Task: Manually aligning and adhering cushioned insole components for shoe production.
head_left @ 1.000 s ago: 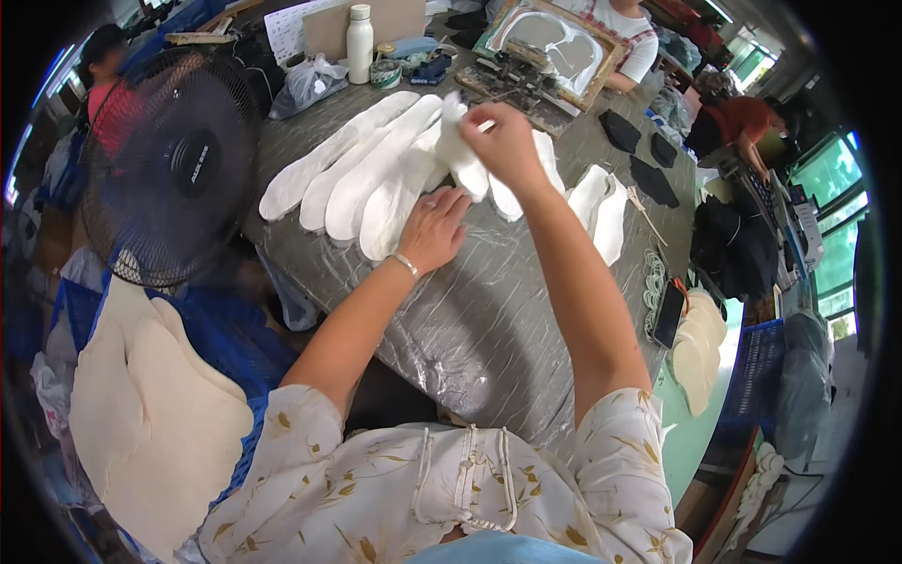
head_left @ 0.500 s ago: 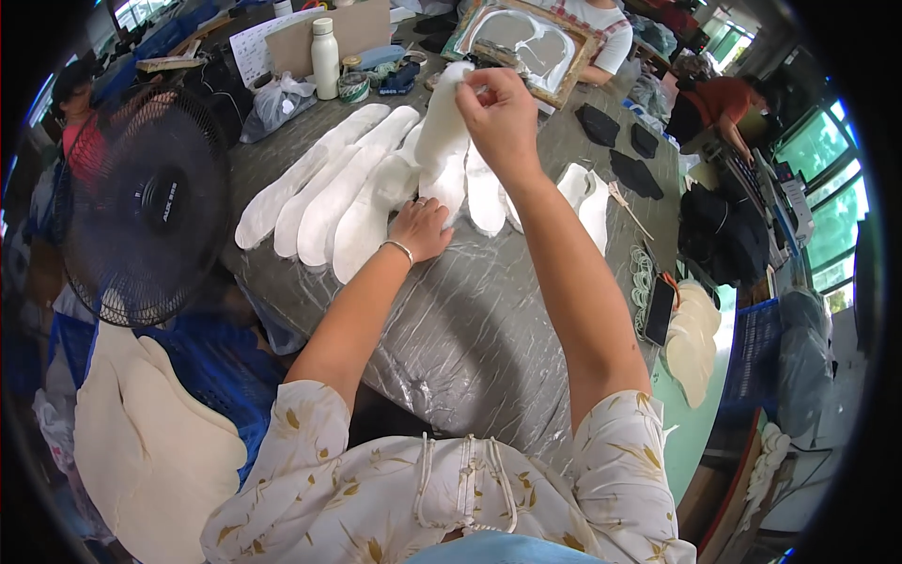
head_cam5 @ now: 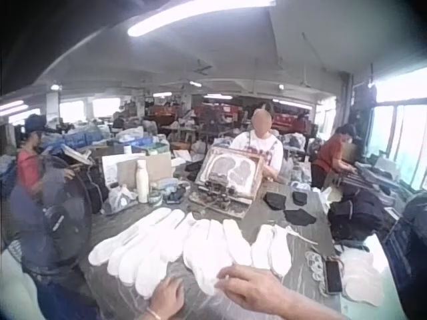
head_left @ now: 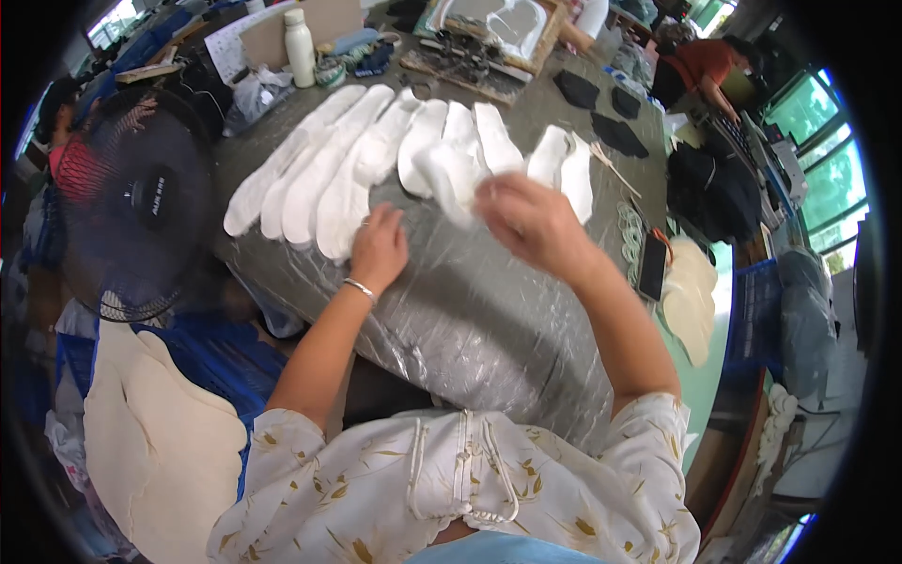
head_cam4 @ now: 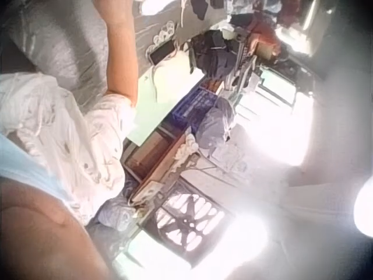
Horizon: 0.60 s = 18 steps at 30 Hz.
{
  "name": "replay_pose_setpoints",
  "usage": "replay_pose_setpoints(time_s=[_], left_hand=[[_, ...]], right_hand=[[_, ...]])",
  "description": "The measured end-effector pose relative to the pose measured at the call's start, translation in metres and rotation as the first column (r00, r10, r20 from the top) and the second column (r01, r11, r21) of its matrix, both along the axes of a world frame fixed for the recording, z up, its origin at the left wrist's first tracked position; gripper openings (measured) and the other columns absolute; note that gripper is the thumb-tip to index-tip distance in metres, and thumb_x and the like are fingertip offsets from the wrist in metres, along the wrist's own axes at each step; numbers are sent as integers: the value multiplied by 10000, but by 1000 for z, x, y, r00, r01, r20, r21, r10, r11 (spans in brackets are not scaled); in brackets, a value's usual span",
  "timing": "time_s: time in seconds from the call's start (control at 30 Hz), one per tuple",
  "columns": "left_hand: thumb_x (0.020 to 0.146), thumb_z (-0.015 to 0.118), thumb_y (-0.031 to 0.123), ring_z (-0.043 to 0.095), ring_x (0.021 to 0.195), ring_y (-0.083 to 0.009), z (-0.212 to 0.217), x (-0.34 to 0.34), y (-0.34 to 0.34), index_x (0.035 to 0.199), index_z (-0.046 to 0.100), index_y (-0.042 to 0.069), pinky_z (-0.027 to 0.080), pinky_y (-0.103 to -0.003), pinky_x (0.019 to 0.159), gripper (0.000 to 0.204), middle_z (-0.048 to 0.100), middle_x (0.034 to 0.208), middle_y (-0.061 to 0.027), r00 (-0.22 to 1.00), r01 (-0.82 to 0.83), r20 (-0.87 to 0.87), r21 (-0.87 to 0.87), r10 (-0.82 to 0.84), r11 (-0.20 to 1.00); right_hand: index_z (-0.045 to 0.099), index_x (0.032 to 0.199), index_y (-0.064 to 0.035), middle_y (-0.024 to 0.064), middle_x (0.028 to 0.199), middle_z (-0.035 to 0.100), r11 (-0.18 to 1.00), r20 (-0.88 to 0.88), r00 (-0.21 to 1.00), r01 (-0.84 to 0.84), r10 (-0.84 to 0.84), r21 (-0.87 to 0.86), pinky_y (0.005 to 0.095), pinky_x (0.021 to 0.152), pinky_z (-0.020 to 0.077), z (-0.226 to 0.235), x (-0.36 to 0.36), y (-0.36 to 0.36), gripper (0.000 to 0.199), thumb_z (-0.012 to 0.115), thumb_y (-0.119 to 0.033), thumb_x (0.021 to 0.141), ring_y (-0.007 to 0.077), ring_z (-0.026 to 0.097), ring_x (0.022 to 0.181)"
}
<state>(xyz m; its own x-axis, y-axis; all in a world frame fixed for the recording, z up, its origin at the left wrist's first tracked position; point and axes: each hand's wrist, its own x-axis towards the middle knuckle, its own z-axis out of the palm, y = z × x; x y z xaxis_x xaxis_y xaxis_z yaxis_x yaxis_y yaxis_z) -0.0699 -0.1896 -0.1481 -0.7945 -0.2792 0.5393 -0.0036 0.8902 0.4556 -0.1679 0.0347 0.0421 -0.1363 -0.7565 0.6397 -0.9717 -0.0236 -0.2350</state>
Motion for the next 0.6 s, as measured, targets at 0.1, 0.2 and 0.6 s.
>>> replay_pose_setpoints(time_s=[0.1,0.2,0.6], left_hand=[[837,551,60,560,1093,-389,-4,23,5,1121,595,-4,452,-434,949,294,587,1176,-213,1000,2,-28,190,4,982],[862,601,105,568,1085,-381,0,48,24,1148,595,-3,453,-416,942,305,600,1162,-203,998,55,-8,199,-54,978],[752,740,311,664,718,-242,-19,-81,102,942,683,-34,517,-352,642,398,694,807,-125,891,89,315,584,-326,807]], right_hand=[[661,954,-103,73,1133,638,967,144,986,48,-86,249,341,706,553,-57,46,96,260,685,10,722,253,660,833],[666,1092,-141,74,1261,599,876,132,954,185,-268,446,351,767,552,-105,88,180,431,635,36,700,246,649,926],[537,1328,-249,71,1379,494,708,-227,919,394,-323,586,371,961,422,-142,141,258,485,523,-136,857,215,550,1124]])
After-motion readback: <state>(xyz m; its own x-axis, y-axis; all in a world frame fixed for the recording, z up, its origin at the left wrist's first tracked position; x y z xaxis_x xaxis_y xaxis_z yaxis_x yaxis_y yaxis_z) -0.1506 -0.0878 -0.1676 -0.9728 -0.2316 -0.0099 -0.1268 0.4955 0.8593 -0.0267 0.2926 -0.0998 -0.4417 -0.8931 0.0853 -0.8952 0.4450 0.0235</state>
